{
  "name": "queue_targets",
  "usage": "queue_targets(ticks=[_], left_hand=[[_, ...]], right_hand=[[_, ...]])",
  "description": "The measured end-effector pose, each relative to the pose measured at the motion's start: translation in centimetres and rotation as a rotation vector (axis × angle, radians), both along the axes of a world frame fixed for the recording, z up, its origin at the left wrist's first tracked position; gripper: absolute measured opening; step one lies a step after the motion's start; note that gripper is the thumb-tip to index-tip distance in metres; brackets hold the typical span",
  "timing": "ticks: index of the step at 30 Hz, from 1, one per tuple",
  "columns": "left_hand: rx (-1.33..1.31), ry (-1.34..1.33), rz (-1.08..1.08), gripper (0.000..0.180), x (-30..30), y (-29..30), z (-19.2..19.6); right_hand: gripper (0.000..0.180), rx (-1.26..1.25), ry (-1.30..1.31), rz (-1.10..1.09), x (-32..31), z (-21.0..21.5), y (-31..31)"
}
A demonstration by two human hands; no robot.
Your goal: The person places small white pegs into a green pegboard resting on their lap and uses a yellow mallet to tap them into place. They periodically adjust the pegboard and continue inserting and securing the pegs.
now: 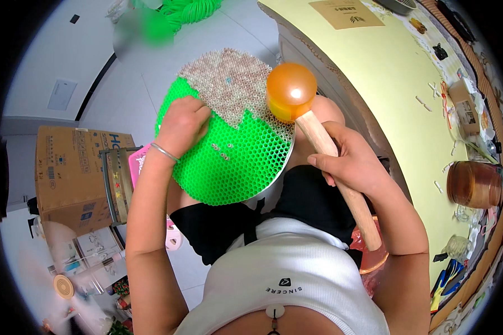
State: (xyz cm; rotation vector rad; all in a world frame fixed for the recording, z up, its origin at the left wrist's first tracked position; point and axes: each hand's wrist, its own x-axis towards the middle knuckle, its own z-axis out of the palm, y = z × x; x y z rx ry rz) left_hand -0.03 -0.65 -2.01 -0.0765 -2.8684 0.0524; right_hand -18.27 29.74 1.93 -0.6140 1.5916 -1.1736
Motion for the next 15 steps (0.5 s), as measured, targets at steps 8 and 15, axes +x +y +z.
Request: queue_targets(ticks=[8,15], left_hand=[[0.944,0.357,0.289,0.014,-2.2,5.7,1.2],[0.507,0.314,0.169,0.01,-4.3,5.9,-1.1]], right_hand=[[0.039,-0.012,-0.028,-0.067,0.4,-0.4,1.1],[0.047,-0.075,-0.013,-0.066,0.0,-0.8,1.5]])
